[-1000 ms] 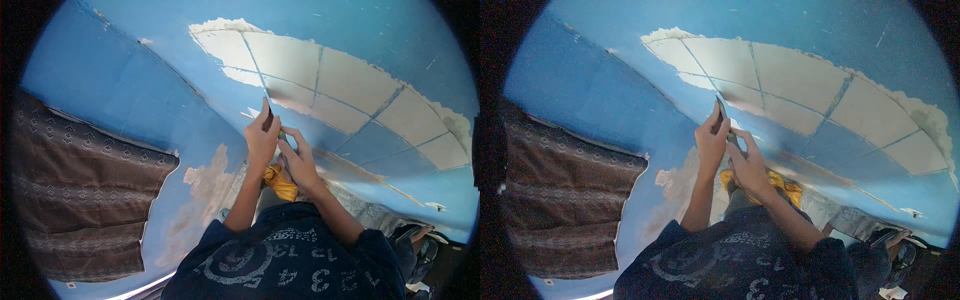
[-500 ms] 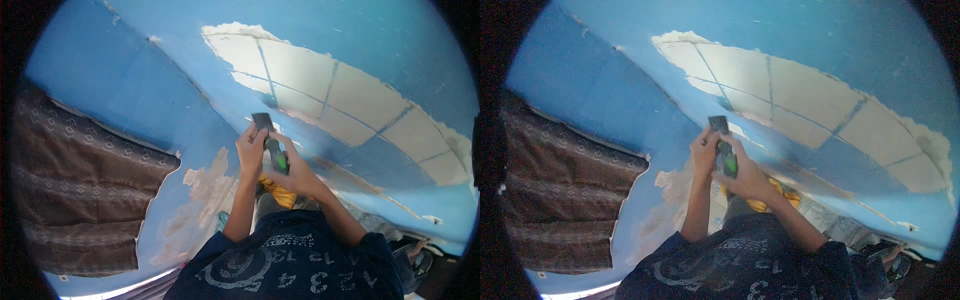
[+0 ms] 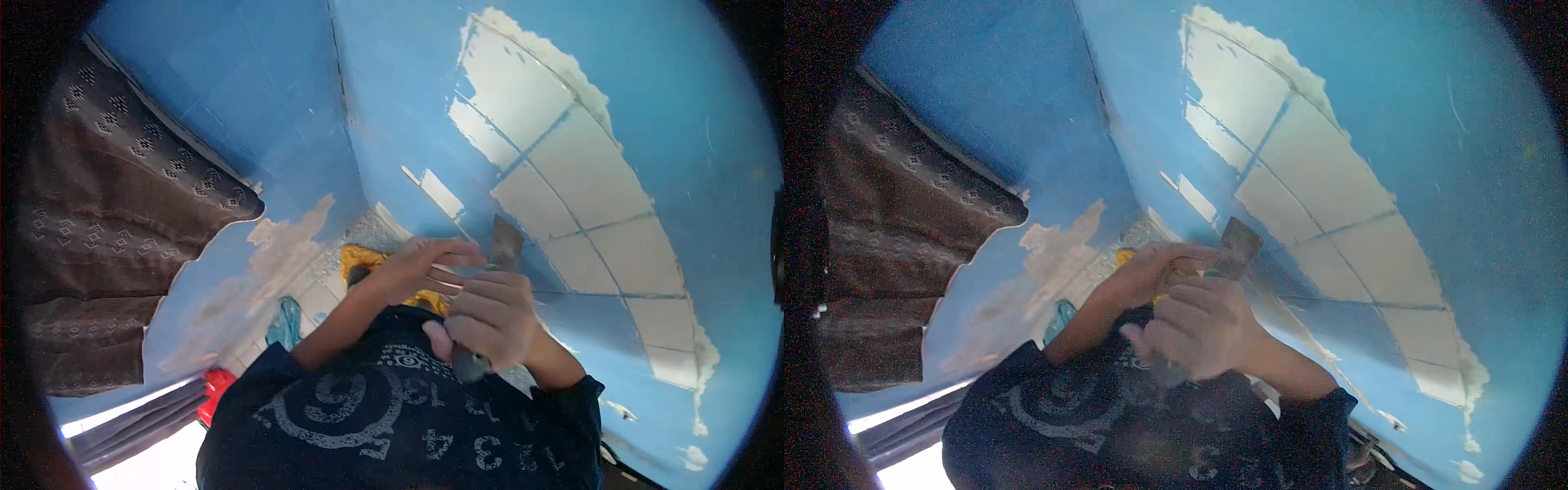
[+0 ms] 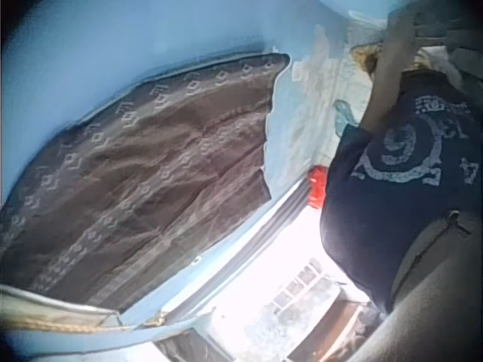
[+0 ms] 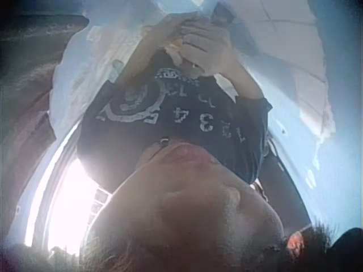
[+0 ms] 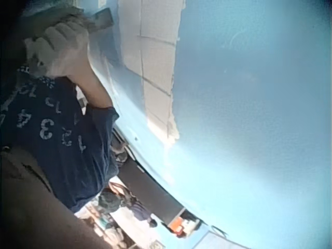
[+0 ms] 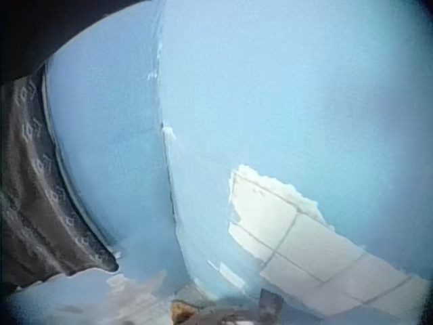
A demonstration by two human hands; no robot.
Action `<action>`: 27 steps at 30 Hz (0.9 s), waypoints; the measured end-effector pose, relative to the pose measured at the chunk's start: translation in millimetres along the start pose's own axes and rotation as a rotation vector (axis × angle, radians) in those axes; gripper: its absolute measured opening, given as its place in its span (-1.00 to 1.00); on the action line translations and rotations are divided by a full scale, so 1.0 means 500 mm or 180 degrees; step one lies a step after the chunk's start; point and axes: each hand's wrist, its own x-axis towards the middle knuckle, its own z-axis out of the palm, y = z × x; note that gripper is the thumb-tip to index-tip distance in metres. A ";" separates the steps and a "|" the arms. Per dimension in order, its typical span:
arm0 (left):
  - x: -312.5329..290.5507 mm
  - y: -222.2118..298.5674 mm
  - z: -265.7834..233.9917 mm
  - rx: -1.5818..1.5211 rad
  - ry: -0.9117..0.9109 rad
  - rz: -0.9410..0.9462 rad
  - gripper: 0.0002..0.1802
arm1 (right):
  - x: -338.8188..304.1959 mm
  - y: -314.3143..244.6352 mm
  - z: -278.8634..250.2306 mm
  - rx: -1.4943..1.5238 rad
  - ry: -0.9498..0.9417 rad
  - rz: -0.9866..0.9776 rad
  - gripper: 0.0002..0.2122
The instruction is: The person removes paint from a tiled wall by scraping the surface with a putty knife.
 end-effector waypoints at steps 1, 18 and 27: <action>-0.001 0.011 -0.019 0.0201 -0.0280 0.0019 -0.51 | 0.027 -0.014 -0.011 0.0027 0.0017 0.0010 -0.79; -0.019 0.166 -0.188 0.0895 0.0483 -0.0037 -0.61 | 0.050 0.120 0.086 -0.1205 -0.0084 0.0771 -0.75; -0.016 0.163 -0.207 0.0961 0.0271 -0.0101 -0.62 | 0.082 0.090 0.082 -0.1148 -0.0006 0.0348 -0.73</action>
